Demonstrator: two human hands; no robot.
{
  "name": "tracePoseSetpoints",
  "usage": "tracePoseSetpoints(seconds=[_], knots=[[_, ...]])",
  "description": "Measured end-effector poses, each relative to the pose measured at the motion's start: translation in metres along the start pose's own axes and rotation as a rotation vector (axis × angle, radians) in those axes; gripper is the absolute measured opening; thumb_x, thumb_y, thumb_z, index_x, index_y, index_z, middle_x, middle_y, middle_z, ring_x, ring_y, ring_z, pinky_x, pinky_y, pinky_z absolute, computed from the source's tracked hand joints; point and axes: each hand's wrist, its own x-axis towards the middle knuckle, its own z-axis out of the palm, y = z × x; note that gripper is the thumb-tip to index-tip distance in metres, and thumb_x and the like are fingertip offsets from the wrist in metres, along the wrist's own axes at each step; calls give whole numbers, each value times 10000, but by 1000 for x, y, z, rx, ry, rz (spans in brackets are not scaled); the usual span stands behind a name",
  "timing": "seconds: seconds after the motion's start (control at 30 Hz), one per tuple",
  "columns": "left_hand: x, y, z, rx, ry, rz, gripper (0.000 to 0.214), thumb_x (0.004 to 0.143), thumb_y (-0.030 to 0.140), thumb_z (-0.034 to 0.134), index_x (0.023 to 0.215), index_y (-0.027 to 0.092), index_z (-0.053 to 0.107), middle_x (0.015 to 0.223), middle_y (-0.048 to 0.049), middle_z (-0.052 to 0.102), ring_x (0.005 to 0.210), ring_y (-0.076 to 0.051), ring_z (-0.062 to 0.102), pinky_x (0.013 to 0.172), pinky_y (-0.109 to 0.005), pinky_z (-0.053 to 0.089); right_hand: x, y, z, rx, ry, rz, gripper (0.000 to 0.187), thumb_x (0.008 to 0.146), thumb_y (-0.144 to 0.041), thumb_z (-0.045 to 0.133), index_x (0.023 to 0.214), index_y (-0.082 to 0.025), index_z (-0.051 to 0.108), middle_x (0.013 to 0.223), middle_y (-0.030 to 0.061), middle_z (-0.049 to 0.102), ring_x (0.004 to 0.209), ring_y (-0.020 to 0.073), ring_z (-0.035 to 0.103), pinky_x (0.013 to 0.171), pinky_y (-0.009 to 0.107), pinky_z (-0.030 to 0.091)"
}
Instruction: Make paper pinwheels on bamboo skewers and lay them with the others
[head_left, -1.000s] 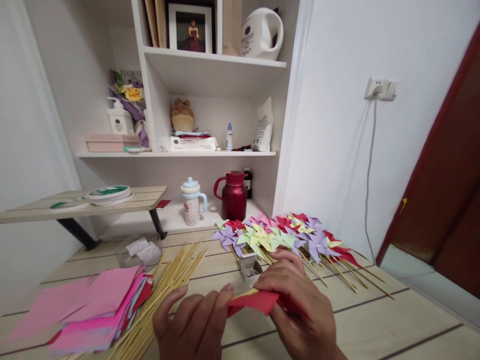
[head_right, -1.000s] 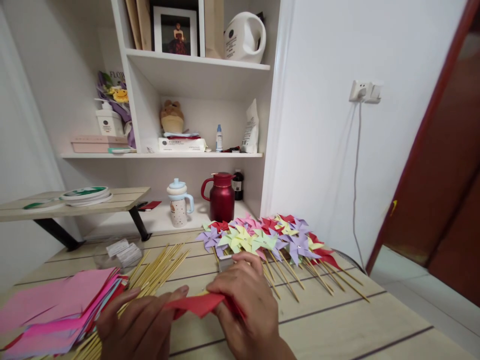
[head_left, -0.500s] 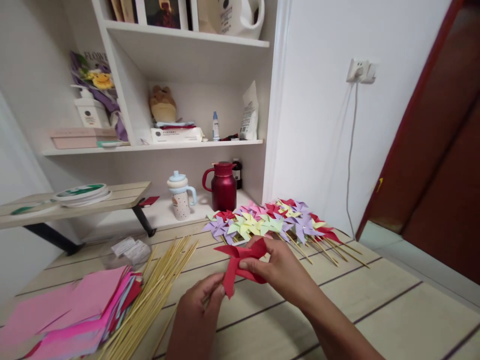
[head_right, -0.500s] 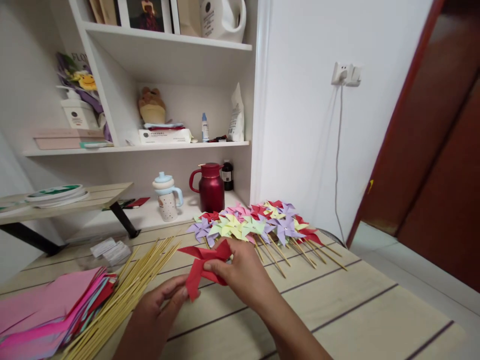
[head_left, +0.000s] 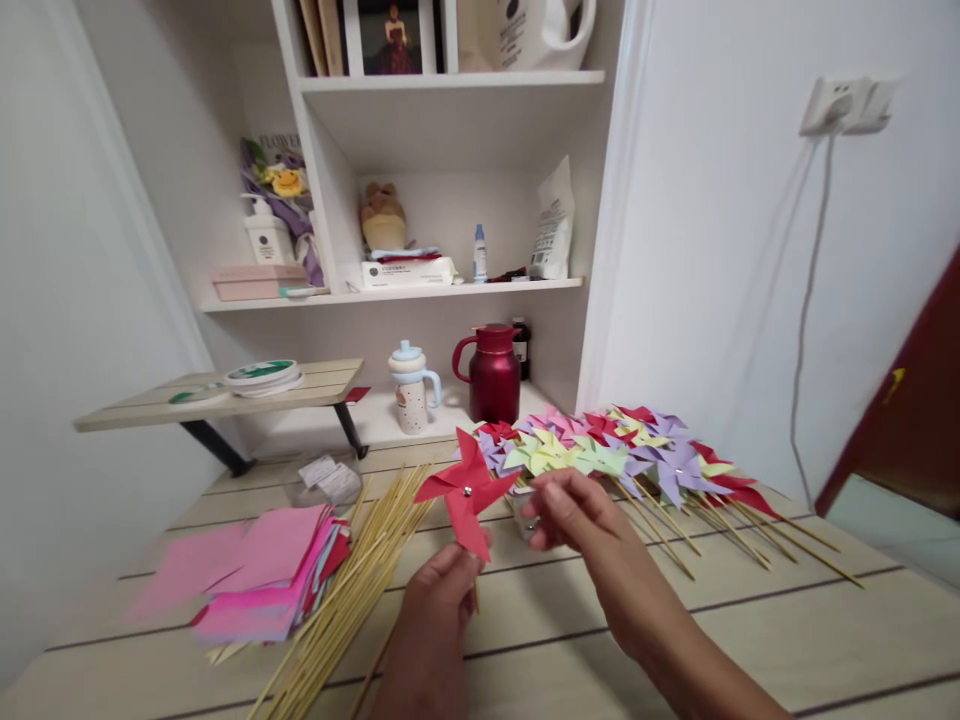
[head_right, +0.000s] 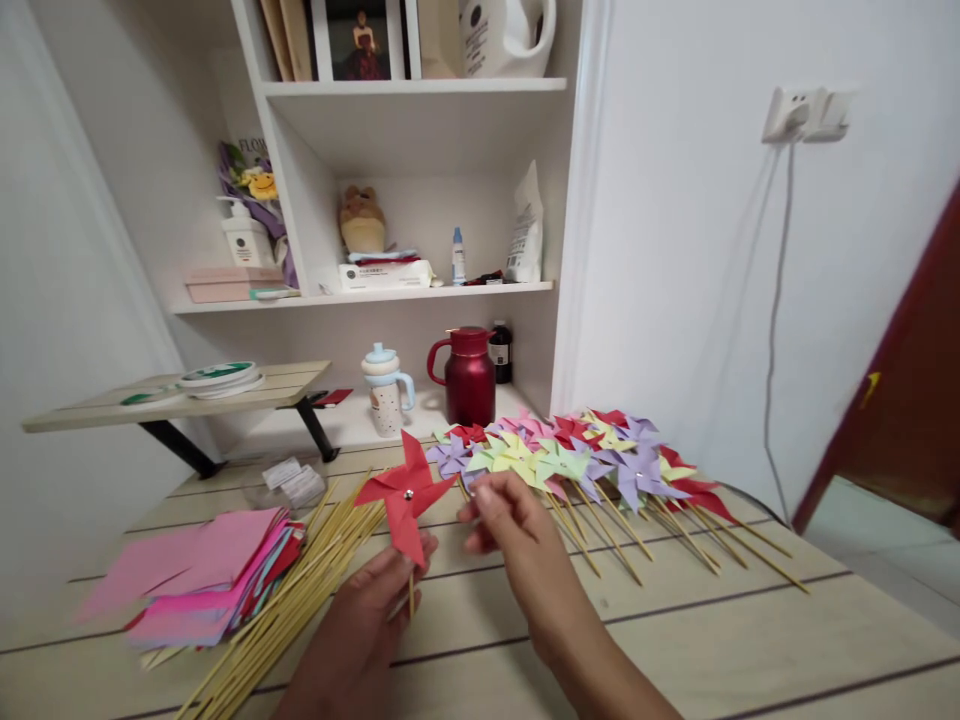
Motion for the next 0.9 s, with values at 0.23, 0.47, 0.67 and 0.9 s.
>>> tracePoseSetpoints(seconds=[0.23, 0.47, 0.67, 0.9], knots=[[5, 3, -8, -242, 117, -130, 277, 599, 289, 816, 835, 200, 702, 1011, -15, 673, 922, -154, 553, 784, -279, 387, -12, 25, 29, 35, -257, 300, 359, 748, -471, 708, 876, -207, 502, 776, -29, 620, 534, 107, 605, 450, 204, 386], [7, -4, -5, -322, 10, -121, 311, 621, 319, 823, 865, 168, 705, 898, -23, 679, 739, -126, 567, 691, -256, 409, -13, 40, 31, 110, -327, 440, 491, 720, -520, 735, 997, -200, 487, 770, 16, 711, 479, 108, 628, 393, 172, 404], [10, -14, 0, -347, -90, -114, 341, 618, 346, 838, 833, 150, 662, 679, 13, 614, 535, -92, 486, 507, -228, 347, -11, 46, 31, 207, -349, 504, 513, 576, -419, 863, 891, -170, 545, 724, 51, 743, 433, 113, 625, 388, 177, 415], [13, -15, 0, -371, -179, -134, 417, 638, 399, 824, 921, 140, 660, 668, 3, 608, 535, -95, 504, 534, -238, 385, -9, 48, 35, 271, -280, 477, 429, 499, -380, 904, 718, -131, 631, 586, 33, 701, 404, 97, 573, 459, 224, 448]])
